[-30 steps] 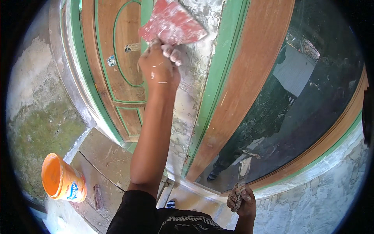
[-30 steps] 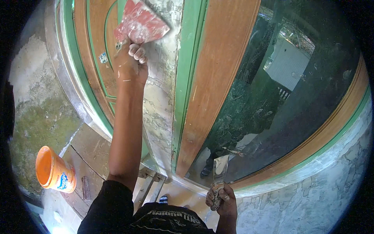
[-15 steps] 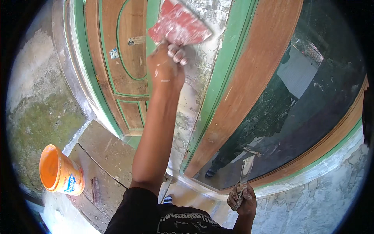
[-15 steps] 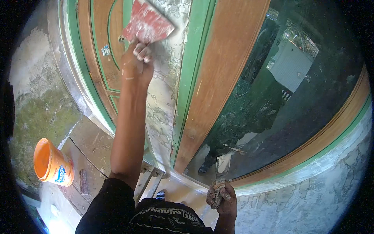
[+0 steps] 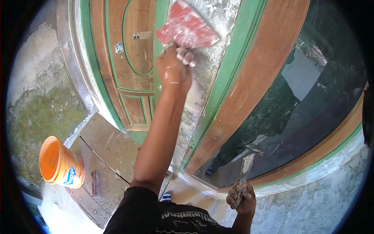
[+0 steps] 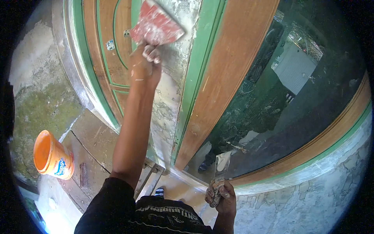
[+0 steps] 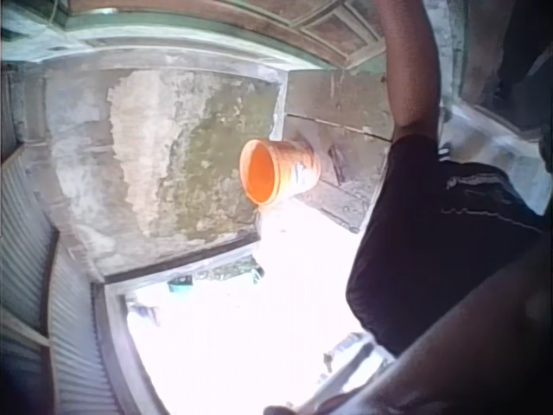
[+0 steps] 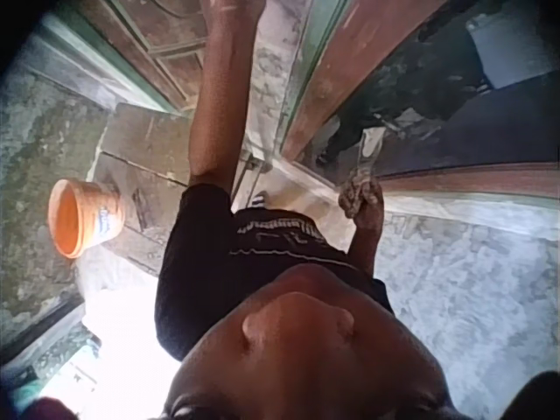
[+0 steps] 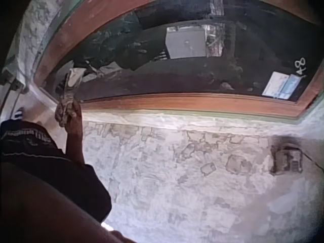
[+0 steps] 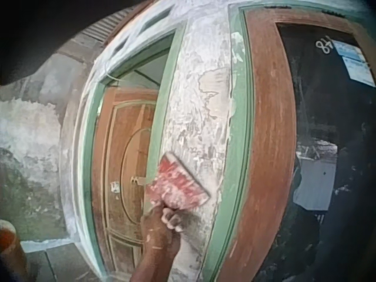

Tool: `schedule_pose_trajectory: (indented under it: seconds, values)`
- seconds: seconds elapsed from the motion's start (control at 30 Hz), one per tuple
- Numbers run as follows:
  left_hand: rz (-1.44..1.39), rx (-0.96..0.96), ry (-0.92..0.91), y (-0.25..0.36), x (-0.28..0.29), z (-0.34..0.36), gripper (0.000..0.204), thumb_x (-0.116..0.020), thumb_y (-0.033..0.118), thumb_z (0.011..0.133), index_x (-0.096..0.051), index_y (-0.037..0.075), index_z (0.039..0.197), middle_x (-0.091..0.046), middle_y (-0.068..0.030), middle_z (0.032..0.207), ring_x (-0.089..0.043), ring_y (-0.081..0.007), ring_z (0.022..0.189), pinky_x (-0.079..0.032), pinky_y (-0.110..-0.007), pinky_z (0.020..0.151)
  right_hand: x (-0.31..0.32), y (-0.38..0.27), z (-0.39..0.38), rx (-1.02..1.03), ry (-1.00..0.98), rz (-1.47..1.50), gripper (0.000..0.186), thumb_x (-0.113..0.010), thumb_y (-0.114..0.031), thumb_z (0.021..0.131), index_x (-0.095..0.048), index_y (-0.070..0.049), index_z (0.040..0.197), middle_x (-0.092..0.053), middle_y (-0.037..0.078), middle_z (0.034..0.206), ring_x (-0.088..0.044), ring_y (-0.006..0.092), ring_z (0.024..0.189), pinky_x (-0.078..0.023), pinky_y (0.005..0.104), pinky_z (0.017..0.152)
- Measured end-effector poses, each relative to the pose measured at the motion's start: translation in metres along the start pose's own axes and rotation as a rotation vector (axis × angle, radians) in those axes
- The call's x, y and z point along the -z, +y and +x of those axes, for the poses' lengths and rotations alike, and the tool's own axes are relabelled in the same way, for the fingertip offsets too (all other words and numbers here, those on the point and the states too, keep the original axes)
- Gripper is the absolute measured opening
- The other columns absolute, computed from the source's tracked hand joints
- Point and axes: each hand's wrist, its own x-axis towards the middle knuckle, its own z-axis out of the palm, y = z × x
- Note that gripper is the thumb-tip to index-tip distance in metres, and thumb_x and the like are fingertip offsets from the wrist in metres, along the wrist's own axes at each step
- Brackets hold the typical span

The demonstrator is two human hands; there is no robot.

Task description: The person applies plaster to a wall using a putty knife and a hawk. They scoop plaster from the hawk onto the knife, spread it onto the wall to fill gaps, and then dip a paint brush into a bucket of water to clean the tools.

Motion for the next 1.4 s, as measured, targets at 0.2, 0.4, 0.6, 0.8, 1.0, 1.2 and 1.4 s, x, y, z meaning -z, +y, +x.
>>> schedule_pose_trajectory:
  seconds: [0.2,0.4,0.6,0.8,1.0,1.2,1.4]
  values:
    - [0.042,0.045,0.107,-0.013,-0.009,-0.01,0.019,-0.041,0.013,0.096,-0.043,0.008,0.078,-0.037,0.0034,0.058,-0.036,-0.0079,0.049,-0.032,-0.025,0.045,0.0,0.003,-0.003,0.0,-0.033,-0.003,0.033,-0.06,-0.026,0.086,-0.052,0.0,0.104,-0.05,0.011,0.07,-0.049,0.0209,0.053,-0.037,0.031,0.046]
    - [0.041,-0.015,0.083,0.011,0.053,-0.035,0.016,-0.041,0.016,0.096,-0.043,0.006,0.085,-0.043,-0.0025,0.061,-0.045,-0.0135,0.053,-0.04,-0.027,0.046,0.007,-0.001,-0.009,0.017,-0.022,-0.016,0.034,-0.06,-0.026,0.085,-0.05,0.001,0.104,-0.05,0.011,0.07,-0.048,0.0211,0.051,-0.037,0.0315,0.044]
    - [0.547,-0.21,-0.173,0.045,0.03,-0.113,0.047,-0.041,0.045,0.094,-0.046,0.002,0.11,-0.056,-0.0157,0.098,-0.061,-0.0252,0.087,-0.054,-0.037,0.071,0.0,-0.002,-0.004,0.012,-0.04,-0.031,0.036,-0.059,-0.028,0.086,-0.053,0.003,0.104,-0.052,0.011,0.072,-0.05,0.0197,0.056,-0.039,0.0303,0.048]
    - [0.619,-0.144,-0.35,0.057,0.051,-0.165,0.065,-0.04,0.059,0.088,-0.045,0.001,0.115,-0.047,-0.0162,0.119,-0.053,-0.0256,0.106,-0.049,-0.037,0.085,-0.002,-0.003,0.004,0.049,-0.064,-0.072,0.035,-0.059,-0.028,0.087,-0.052,0.003,0.102,-0.052,0.011,0.073,-0.049,0.0172,0.057,-0.039,0.0283,0.049]
    - [0.872,0.164,-0.224,0.049,0.05,-0.223,0.017,-0.055,-0.001,0.081,-0.05,0.003,0.097,-0.049,-0.01,0.107,-0.05,-0.0177,0.1,-0.041,-0.029,0.085,-0.007,0.012,0.023,0.165,0.053,-0.343,0.021,-0.057,-0.014,0.088,-0.053,0.002,0.1,-0.053,0.009,0.077,-0.052,0.0152,0.062,-0.039,0.0245,0.053]
    - [0.843,0.465,-0.096,0.059,0.039,-0.237,0.039,-0.047,-0.017,0.079,-0.038,0.003,0.111,-0.054,-0.0136,0.102,-0.06,-0.0164,0.091,-0.054,-0.028,0.074,-0.021,0.028,0.052,0.807,0.012,-1.125,0.029,-0.06,0.007,0.08,-0.059,0.001,0.108,-0.055,0.008,0.093,-0.056,0.015,0.076,-0.045,0.0249,0.065]
    - [0.612,0.449,0.026,0.086,0.049,-0.233,0.057,-0.052,-0.01,0.077,-0.026,0.002,0.126,-0.056,-0.0226,0.106,-0.064,-0.0295,0.091,-0.056,-0.04,0.076,-0.017,0.032,0.053,0.881,0.014,-1.325,0.039,-0.062,0.013,0.066,-0.066,-0.003,0.102,-0.056,0.01,0.092,-0.056,0.0218,0.081,-0.045,0.0297,0.069]
